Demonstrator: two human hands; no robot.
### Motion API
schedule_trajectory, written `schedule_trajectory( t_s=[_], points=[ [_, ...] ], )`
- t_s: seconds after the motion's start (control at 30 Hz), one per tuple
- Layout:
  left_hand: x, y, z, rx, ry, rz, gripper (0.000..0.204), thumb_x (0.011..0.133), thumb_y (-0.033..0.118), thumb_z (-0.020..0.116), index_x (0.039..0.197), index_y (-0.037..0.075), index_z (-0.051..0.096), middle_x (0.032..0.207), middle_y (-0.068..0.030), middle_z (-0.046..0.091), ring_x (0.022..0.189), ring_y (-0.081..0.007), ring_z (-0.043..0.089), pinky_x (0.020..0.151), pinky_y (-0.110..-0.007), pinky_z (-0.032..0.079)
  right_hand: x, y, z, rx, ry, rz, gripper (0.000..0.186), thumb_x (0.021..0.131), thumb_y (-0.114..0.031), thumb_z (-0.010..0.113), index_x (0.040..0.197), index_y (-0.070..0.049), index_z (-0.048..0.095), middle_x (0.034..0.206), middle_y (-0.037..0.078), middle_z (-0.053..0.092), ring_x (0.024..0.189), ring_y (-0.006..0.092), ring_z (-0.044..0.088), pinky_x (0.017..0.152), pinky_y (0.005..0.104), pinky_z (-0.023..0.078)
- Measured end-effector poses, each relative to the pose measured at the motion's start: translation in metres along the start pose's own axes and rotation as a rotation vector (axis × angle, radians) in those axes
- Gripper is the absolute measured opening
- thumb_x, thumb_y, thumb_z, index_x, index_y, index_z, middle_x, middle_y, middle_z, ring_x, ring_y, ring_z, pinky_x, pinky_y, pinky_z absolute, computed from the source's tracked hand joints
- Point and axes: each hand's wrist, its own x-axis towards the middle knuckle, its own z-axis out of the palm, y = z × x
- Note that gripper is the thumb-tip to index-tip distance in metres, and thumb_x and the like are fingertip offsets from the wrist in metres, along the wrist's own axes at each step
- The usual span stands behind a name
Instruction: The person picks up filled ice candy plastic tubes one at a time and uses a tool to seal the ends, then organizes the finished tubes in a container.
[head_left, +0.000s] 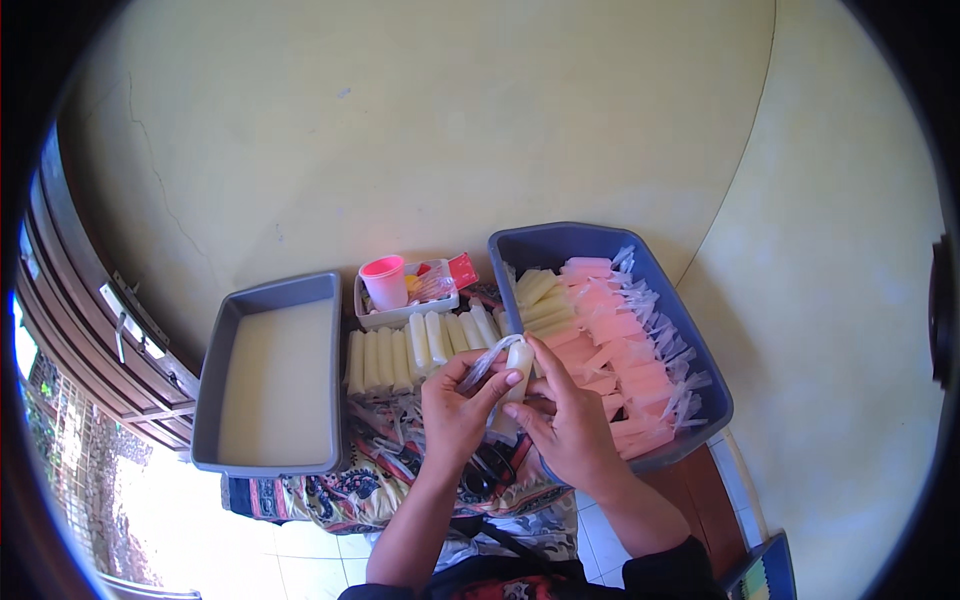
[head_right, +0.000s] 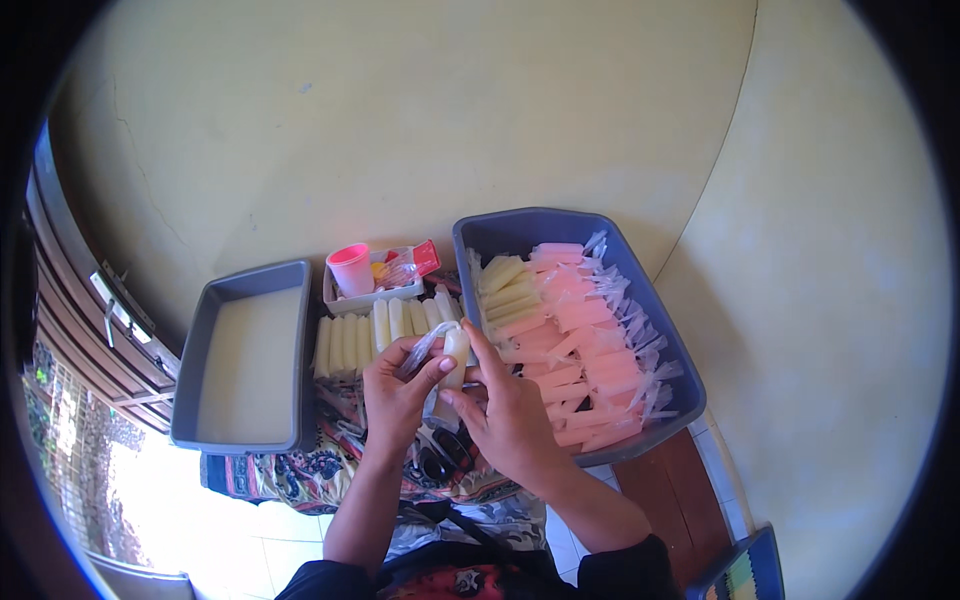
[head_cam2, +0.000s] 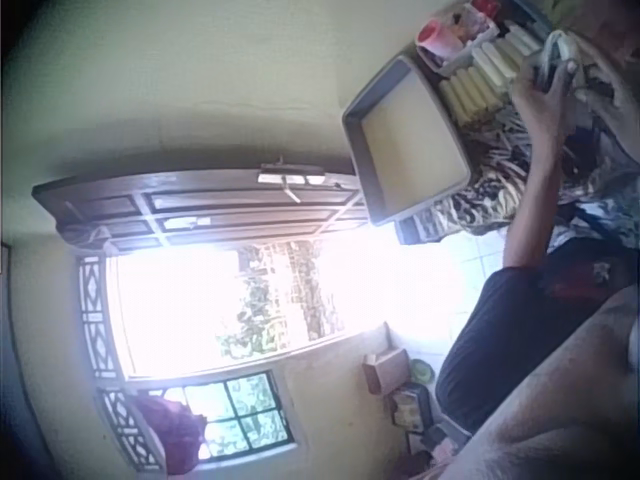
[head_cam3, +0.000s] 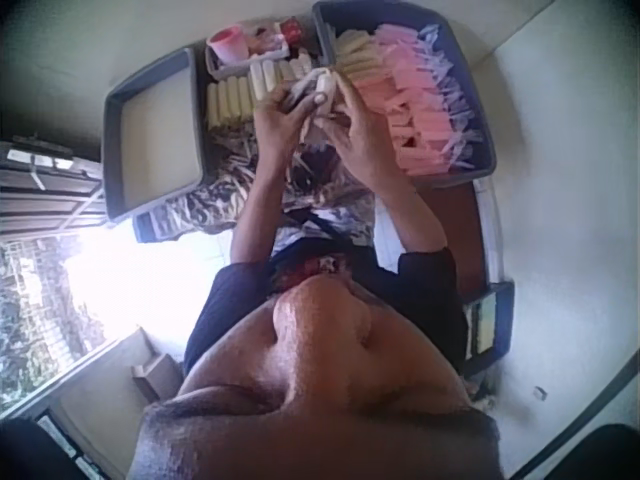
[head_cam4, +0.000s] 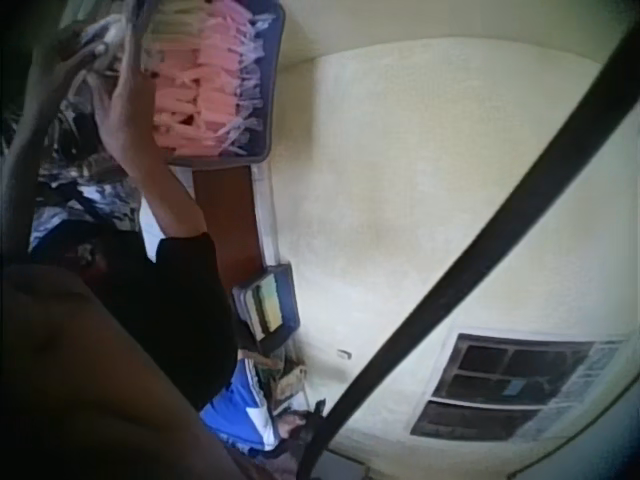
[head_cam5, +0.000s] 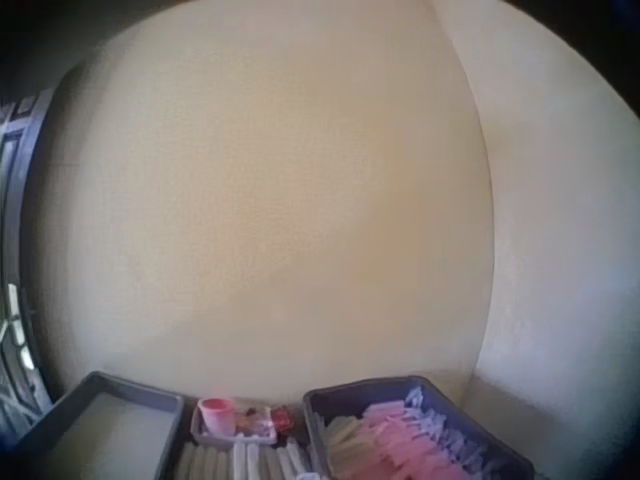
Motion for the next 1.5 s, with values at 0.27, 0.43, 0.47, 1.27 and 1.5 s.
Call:
schedule_trajectory(
  t_s=[0.27, 0.43, 0.47, 1.27, 1.5],
  points=[
    [-0.054, -0.002, -0.082, 0.020, 0.230, -0.001, 0.044, 0.093, 0.002, 0.089, 0.132, -0.004, 0.069, 0.107, -0.0065, 0.077, 0.097, -0.0120, 0.073, 0.087, -0.027, 0.060, -0.020, 0.018, 0.105, 0.661, -0.054, 0.194, 0.072, 0.108, -0.007, 0.071, 0.167, -0.002, 0.030, 0.126, 0.022, 0.074, 0.105, 0.0207, 0.079, 0.081, 0.0337, 0.069],
    [-0.071, -0.014, -0.115, 0.236, 0.171, -0.095, 0.034, 0.094, 0.008, 0.089, 0.125, -0.002, 0.078, 0.108, -0.0107, 0.081, 0.099, -0.0146, 0.077, 0.088, -0.030, 0.062, -0.020, 0.027, 0.135, 0.653, 0.017, 0.197, 0.058, 0.111, -0.007, 0.066, 0.159, -0.001, 0.035, 0.120, 0.020, 0.077, 0.103, 0.0178, 0.077, 0.081, 0.0339, 0.070],
    [-0.072, -0.011, -0.113, 0.229, 0.171, -0.100, 0.034, 0.094, 0.008, 0.089, 0.125, -0.002, 0.078, 0.108, -0.0107, 0.081, 0.099, -0.0146, 0.077, 0.088, -0.030, 0.062, -0.020, 0.032, 0.137, 0.646, 0.016, 0.202, 0.058, 0.111, -0.007, 0.066, 0.159, -0.001, 0.035, 0.120, 0.020, 0.077, 0.103, 0.0178, 0.077, 0.081, 0.0339, 0.070],
    [-0.070, -0.031, -0.106, 0.810, 0.192, 0.222, 0.042, 0.083, 0.001, 0.085, 0.125, 0.007, 0.082, 0.113, -0.0154, 0.080, 0.103, -0.0349, 0.077, 0.092, -0.043, 0.062, -0.071, 0.063, 0.107, -0.574, -0.177, 0.090, 0.061, 0.087, -0.019, 0.085, 0.143, -0.007, 0.064, 0.131, 0.017, 0.068, 0.121, 0.0392, 0.069, 0.101, 0.0568, 0.052],
    [-0.069, -0.029, -0.102, 0.820, 0.190, 0.252, 0.043, 0.083, 0.001, 0.084, 0.125, 0.007, 0.081, 0.113, -0.0157, 0.080, 0.103, -0.0350, 0.076, 0.092, -0.043, 0.062, -0.059, 0.072, 0.120, -0.766, -0.302, 0.124, 0.067, 0.083, -0.023, 0.085, 0.145, -0.007, 0.064, 0.133, 0.016, 0.068, 0.113, 0.0381, 0.074, 0.096, 0.0595, 0.055]
  ],
)
